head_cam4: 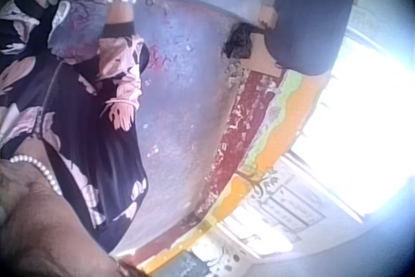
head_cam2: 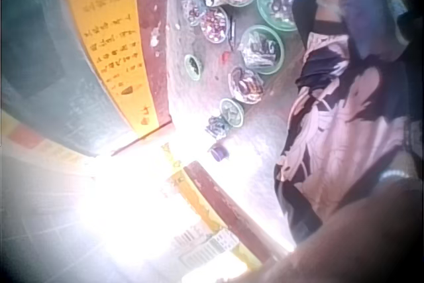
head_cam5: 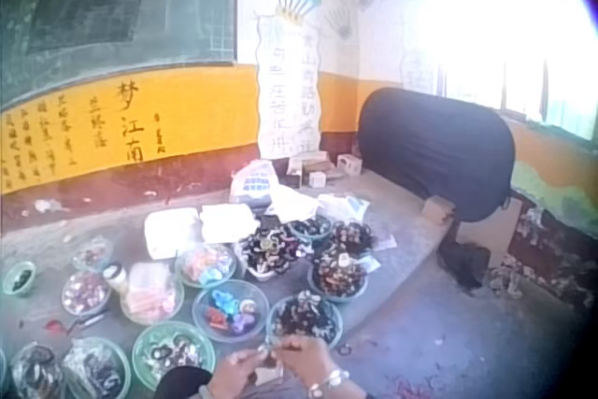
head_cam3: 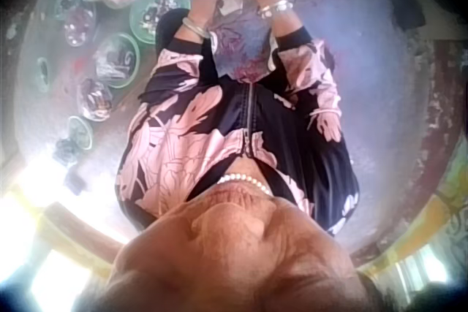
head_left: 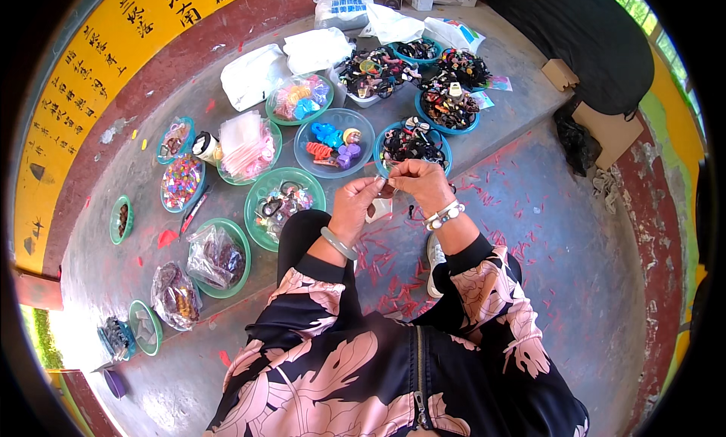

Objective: The person sits on the floor surrounded by bowls of hair accessories and sorts through them. They pick up hair ties and clips, place them into small plastic bags, and organize the items into different containers.

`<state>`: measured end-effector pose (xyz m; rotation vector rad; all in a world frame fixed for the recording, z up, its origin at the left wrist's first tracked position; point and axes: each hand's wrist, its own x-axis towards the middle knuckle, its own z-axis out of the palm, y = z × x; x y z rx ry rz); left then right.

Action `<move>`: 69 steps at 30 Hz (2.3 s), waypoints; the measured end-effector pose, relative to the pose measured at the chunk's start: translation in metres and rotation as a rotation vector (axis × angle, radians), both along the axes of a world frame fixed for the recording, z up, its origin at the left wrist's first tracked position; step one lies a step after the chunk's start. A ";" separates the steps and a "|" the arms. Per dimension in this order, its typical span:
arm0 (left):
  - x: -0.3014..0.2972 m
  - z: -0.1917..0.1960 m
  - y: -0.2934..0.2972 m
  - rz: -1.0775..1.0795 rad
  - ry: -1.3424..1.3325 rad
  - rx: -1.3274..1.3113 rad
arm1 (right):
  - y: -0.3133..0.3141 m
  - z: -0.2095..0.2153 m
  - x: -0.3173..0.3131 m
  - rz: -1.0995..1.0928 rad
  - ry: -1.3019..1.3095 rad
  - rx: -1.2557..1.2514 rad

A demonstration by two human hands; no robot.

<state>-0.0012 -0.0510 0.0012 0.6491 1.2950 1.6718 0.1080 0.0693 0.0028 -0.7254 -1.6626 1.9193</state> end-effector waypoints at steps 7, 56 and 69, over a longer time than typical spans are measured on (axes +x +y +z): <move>-0.002 -0.005 0.001 0.015 0.021 -0.025 | 0.001 0.001 0.000 -0.004 -0.002 0.055; -0.005 -0.023 0.004 -0.390 0.020 0.000 | -0.018 0.036 0.015 0.230 -0.309 0.997; -0.002 -0.007 0.001 -0.394 -0.136 0.167 | -0.009 0.042 0.021 0.428 -0.341 0.779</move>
